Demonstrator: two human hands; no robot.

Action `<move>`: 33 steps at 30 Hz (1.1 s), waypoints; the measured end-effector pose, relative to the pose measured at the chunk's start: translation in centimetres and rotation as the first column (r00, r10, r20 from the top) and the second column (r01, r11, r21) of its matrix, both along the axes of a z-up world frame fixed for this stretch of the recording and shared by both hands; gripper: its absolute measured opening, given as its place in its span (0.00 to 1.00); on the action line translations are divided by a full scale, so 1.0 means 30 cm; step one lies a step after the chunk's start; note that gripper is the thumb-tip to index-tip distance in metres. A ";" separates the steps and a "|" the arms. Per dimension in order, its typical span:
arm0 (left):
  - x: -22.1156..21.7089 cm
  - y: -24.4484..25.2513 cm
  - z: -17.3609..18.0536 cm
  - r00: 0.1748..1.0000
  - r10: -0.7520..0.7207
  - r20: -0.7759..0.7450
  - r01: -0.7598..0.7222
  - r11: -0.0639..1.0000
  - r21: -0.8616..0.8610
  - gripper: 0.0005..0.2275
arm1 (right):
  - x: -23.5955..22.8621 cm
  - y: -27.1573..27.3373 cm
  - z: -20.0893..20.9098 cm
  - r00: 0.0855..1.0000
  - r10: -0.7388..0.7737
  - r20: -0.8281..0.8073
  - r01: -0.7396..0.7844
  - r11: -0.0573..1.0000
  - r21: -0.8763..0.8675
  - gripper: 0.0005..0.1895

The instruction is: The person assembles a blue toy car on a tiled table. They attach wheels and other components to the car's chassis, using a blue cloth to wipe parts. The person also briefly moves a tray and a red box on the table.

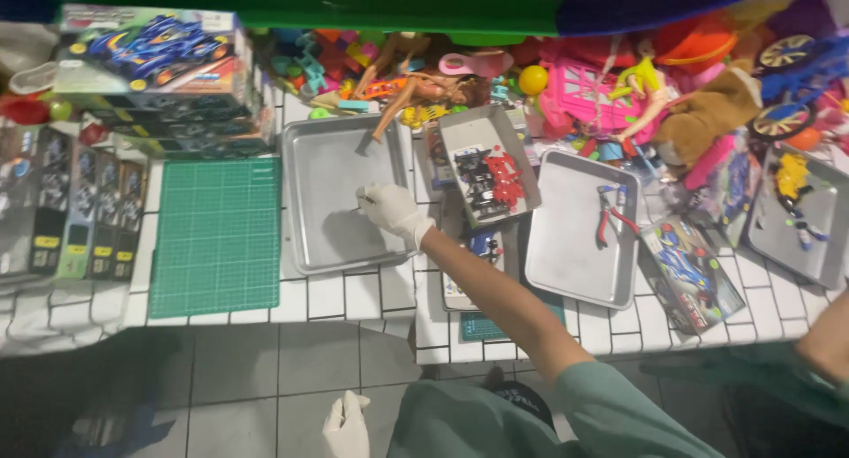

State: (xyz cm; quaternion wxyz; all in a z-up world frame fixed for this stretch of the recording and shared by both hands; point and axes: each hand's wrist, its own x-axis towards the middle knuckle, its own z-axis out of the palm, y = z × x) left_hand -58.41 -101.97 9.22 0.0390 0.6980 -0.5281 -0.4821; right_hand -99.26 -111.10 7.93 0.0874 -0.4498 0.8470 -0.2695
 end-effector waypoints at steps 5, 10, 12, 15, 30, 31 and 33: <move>-0.148 0.072 0.091 0.942 -0.321 -0.092 0.324 0.946 0.012 0.15 | 0.192 0.524 0.359 0.772 -0.424 0.474 0.612 0.696 -0.375 0.08; -0.289 0.282 0.151 0.713 -0.699 -0.048 0.701 0.714 0.008 0.13 | 0.410 1.244 0.294 0.388 -0.578 0.718 0.918 0.177 -0.354 0.06; -0.319 0.397 0.124 0.525 -0.831 -0.186 0.839 0.542 -0.054 0.15 | 0.532 1.522 0.236 0.157 -0.644 0.749 0.957 -0.089 -0.277 0.04; -0.309 0.605 0.145 0.304 -0.930 -0.208 0.947 0.318 -0.039 0.14 | 0.767 1.903 0.197 -0.092 -0.575 0.813 0.910 -0.380 -0.166 0.07; 0.091 1.646 0.363 -0.482 -0.863 -0.152 0.863 -0.498 0.086 0.15 | 1.960 3.034 0.127 -0.556 -0.410 0.723 0.249 -0.912 -0.326 0.04; 0.095 1.702 0.353 -0.522 -0.841 -0.141 0.840 -0.536 0.086 0.15 | 2.027 3.076 0.104 -0.570 -0.377 0.730 0.205 -0.926 -0.319 0.04; 0.106 1.819 0.332 -0.615 -0.781 -0.111 0.782 -0.622 0.042 0.14 | 2.162 3.154 0.058 -0.534 -0.312 0.786 0.024 -0.935 -0.354 0.02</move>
